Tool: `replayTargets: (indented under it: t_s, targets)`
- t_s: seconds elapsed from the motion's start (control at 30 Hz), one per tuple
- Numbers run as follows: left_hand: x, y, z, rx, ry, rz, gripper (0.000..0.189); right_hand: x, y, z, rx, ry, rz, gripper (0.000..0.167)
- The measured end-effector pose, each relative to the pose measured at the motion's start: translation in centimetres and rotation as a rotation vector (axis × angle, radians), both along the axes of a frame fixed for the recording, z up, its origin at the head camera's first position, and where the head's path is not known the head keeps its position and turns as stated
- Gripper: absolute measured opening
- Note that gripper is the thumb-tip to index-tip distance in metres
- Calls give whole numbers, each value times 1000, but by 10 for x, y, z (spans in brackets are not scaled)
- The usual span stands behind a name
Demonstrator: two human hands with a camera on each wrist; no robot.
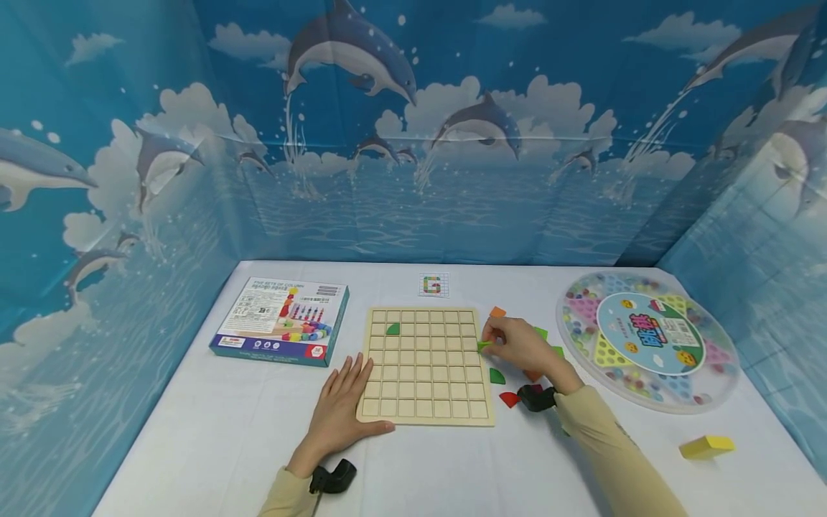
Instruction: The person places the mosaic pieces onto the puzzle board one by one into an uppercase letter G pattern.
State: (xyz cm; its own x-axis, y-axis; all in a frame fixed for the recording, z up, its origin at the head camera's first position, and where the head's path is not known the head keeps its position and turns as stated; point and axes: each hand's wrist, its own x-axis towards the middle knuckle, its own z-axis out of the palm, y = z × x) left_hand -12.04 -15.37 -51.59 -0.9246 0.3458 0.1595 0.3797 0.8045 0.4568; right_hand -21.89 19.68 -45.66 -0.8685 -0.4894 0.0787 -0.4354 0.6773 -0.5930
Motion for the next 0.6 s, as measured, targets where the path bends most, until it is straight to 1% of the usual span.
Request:
replayTargets:
  t_s: [0.13, 0.3, 0.4, 0.5, 0.6]
  targets:
    - [0, 0, 1, 4, 0, -1, 110, -6, -25, -2, -53, 29, -15, 17]
    - [0, 0, 2, 4, 12, -4, 108, -11, -61, -6, -124, 45, -58, 15]
    - [1, 1, 3, 4, 10, -3, 107, -15, -80, -8, -148, 65, -88, 12]
    - [1, 1, 3, -2, 4, 0, 108, -19, -97, -9, -150, 80, -113, 8]
    - [1, 0, 2, -11, 9, 2, 108, -22, -111, -11, -120, 91, -138, 5]
